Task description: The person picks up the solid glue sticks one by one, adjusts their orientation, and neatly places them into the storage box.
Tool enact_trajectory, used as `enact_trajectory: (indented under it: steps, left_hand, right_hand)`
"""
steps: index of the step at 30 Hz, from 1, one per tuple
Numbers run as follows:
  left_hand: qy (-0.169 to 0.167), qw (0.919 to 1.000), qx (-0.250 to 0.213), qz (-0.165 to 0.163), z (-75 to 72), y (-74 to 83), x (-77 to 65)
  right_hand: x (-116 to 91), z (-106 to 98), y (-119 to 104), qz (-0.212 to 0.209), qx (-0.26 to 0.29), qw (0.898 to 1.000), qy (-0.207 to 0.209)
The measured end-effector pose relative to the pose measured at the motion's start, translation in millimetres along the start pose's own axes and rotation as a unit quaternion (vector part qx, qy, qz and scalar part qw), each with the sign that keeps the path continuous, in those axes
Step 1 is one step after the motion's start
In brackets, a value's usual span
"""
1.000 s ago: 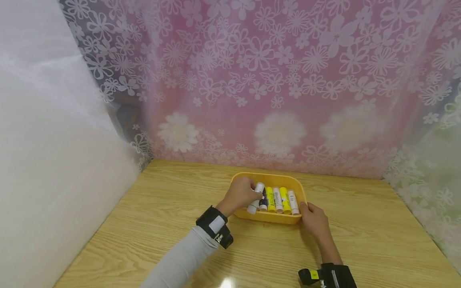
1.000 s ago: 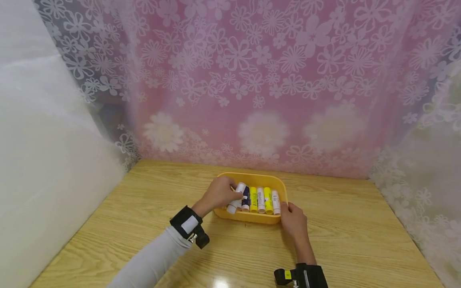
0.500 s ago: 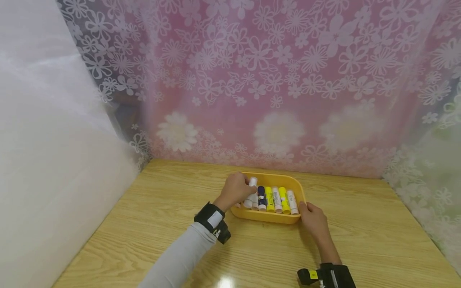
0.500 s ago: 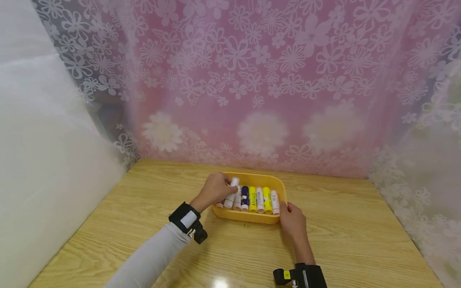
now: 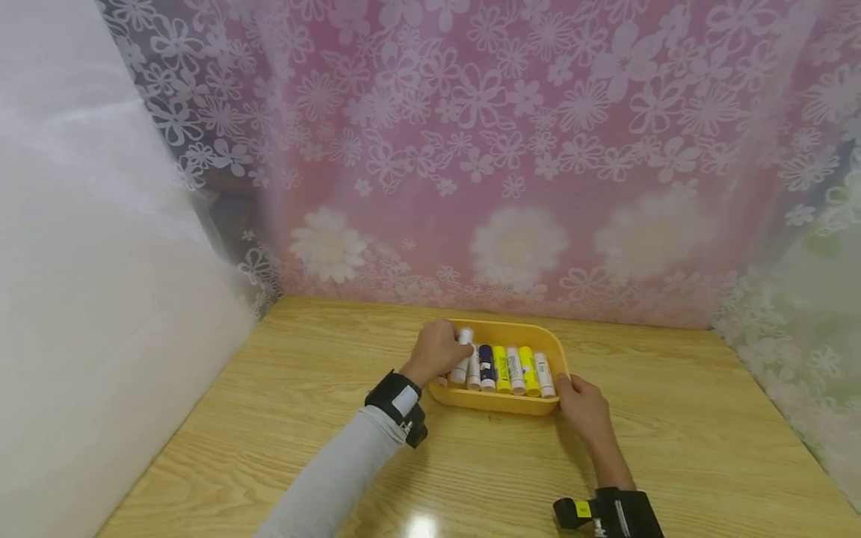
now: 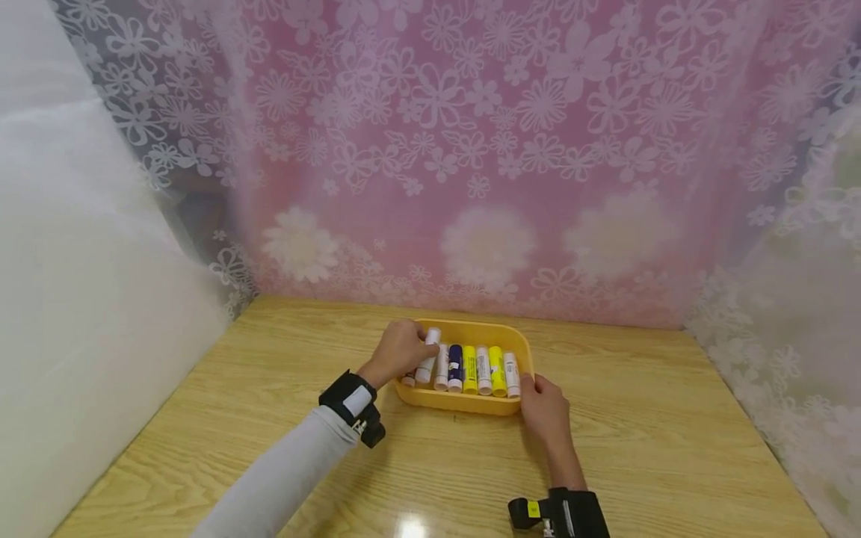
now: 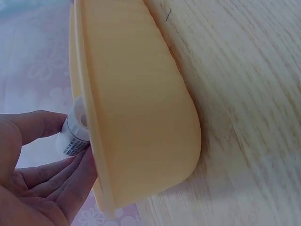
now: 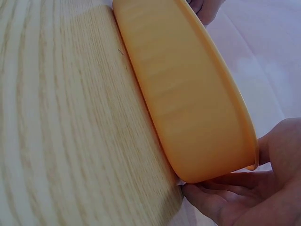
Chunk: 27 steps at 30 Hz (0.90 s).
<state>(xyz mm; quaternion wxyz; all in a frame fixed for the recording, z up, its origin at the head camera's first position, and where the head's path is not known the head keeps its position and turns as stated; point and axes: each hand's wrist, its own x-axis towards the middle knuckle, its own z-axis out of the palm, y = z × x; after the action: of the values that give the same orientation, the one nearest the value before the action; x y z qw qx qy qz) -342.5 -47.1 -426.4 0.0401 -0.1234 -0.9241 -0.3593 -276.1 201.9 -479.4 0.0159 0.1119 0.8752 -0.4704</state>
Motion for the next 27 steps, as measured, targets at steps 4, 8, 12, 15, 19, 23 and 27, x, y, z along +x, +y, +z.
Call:
enact_trajectory:
  steps: [4,8,12,15,19,23,27]
  left_hand:
    - [0.002,0.9999,0.014,0.003,-0.7,1.6,3.8]
    - [0.011,0.9991,0.04,-0.001,1.4,2.8,7.3]
    - [0.011,0.9978,0.06,-0.025,5.4,0.8,11.4]
    - [0.012,0.9969,0.066,-0.041,7.8,-1.5,13.6]
    - [0.015,0.9961,0.073,-0.047,9.0,-2.5,13.3]
    - [0.012,0.9958,0.075,-0.052,9.4,-2.7,11.5]
    - [0.006,0.9955,0.08,-0.049,11.7,-4.7,10.4]
  right_hand:
    - [0.3,-0.5,0.1,0.0,0.001,1.0,0.002]
    - [0.1,-0.3,0.5,0.001,0.001,1.0,0.001]
    - [-0.1,0.6,0.3,0.001,0.001,1.0,0.001]
    - [-0.4,0.7,-0.5,0.0,0.002,1.0,-0.002]
    - [-0.8,0.1,-2.6,0.0,0.004,1.0,-0.007]
    - [-1.0,-0.5,-3.1,0.0,0.001,1.0,-0.009]
    - [-0.8,-0.2,-1.5,0.0,-0.006,1.0,-0.004]
